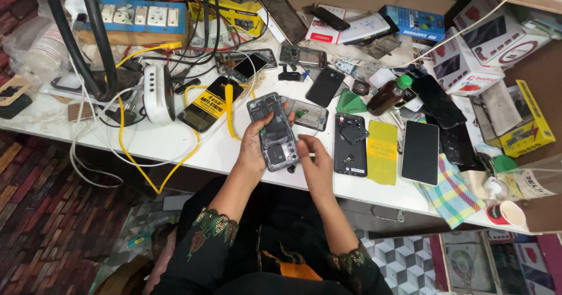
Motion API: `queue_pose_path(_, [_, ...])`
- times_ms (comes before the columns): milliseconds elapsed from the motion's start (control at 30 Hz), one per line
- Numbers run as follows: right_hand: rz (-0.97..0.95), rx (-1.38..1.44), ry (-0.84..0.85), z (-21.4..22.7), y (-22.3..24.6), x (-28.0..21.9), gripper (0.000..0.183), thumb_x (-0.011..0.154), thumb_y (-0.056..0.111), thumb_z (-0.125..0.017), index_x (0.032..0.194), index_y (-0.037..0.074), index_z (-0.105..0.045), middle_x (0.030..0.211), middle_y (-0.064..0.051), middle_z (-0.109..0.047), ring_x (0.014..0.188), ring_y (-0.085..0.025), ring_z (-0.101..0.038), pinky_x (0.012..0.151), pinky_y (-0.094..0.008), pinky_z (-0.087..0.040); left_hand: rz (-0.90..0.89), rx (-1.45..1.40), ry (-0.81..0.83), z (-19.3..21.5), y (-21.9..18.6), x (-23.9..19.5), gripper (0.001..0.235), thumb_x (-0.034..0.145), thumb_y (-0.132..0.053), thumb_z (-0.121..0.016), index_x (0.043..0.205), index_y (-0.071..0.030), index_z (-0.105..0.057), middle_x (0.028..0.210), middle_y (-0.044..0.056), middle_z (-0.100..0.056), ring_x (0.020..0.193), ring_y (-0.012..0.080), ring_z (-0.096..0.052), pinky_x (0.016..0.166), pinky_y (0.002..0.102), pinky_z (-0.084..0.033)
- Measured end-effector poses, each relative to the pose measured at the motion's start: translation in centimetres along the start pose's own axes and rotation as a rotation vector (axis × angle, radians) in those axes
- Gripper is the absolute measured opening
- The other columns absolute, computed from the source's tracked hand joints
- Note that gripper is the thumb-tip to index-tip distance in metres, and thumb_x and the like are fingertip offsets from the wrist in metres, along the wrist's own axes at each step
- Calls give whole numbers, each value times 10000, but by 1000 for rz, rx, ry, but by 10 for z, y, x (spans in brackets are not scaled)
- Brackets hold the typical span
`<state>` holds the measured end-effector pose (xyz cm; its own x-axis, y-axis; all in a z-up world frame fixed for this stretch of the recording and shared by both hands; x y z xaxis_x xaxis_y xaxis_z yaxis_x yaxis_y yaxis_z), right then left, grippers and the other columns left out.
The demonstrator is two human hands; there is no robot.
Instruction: The person removes a yellow protective film from a disassembled smartphone, then uses a screwdriver to loosen and reposition internal components. The person repeatedly opens and closes the phone casing while adjusting parts inside.
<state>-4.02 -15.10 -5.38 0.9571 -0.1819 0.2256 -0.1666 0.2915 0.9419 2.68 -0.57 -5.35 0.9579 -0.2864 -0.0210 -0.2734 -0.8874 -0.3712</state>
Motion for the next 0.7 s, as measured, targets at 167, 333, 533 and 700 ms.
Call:
queue_pose_path(167, [-166,394,182,-6,-4,3,287,901,43,-725,1157,-75,-671,1043,-83,-732,922,-127,-659,839,-260,-523,-38,82,61,-1,1,2,508,912,-237,-708,1342,16,-611,1259,86,-711,1162,249,-665,1029,401,-502])
queue_pose_path(333, [127,256,31,10,15,17,300,917,21,-727,1200,-52,-660,1104,-72,-728,1009,-119,-652,892,-264,-519,-131,166,82,15,5,9,537,947,-252,-746,1404,-59,-540,1308,69,-661,1237,241,-619,1078,431,-495])
queue_pose_path(533, [670,-423,-128,45,47,16,212,940,3,-726,1145,7,-671,1068,-167,-705,982,-344,-679,836,-390,-541,-290,425,54,23,14,19,819,895,-261,-777,1559,-142,-311,1437,77,-559,1324,246,-539,1098,481,-480])
queue_pose_path(700, [696,-432,-111,50,54,13,275,881,-115,-696,1129,3,-673,1032,-166,-685,943,-360,-671,796,-409,-537,-579,662,-1,13,14,5,984,856,-183,-780,1602,-206,-140,1554,88,-365,1392,291,-470,1122,461,-486])
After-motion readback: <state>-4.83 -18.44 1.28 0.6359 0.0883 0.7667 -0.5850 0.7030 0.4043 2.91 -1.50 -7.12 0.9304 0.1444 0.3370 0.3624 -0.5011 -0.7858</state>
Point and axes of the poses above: each hand's wrist, its own x-axis towards the middle knuckle, its own z-axis out of the back of the hand, y = z × x, the point moved 1 cm from there along x, towards the middle knuckle
